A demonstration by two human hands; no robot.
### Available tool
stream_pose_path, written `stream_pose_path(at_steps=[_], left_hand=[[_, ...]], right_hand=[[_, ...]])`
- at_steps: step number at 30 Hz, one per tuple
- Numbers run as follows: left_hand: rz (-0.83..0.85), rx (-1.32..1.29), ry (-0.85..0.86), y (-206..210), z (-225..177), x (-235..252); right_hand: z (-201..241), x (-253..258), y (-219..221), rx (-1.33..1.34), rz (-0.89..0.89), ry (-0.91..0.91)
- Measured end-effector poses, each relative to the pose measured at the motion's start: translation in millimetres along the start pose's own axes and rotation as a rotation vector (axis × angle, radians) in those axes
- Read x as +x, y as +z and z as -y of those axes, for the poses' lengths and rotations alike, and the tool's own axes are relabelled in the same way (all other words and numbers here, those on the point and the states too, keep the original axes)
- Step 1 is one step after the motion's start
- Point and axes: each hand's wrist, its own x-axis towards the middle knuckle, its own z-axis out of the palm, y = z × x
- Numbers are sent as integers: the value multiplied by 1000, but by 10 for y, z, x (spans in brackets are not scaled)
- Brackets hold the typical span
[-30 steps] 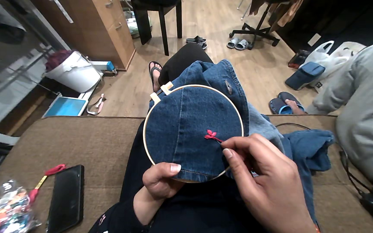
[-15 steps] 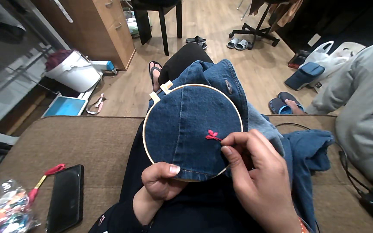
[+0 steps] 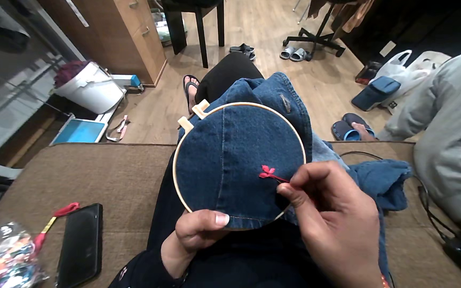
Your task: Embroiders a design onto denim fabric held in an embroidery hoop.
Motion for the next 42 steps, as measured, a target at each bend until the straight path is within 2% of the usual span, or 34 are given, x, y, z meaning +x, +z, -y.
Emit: stream_pose_path(at_steps=[6,12,17,22,27,32,38,40,42], left_hand=[[-9,48,8,-21,-6,-26],[-10,140,9,15,-20,-34],[-98,420,33,111,12,-32],[-100,532,60,160,21,-11],[-106,581,80,185,25,-3],[-83,627,92,206,12,-27],[-72,768,108,251,1,-38],[-67,784,103,245,10,-35],[-52,805,98,234,11,-26]], right_hand=[[-1,4,7,-22,-24,-34],[14,55,13,74,-32,-33],[66,104,-18,-297,25,-146],[144,130,-32,-428,85,-193],[167,154,6,-375,41,-315],[99,245,-49,-78,85,-214],[90,132,60,-270,-20,-420],[68,168,7,-98,39,-290],[71,245,-105,178,130,-56]])
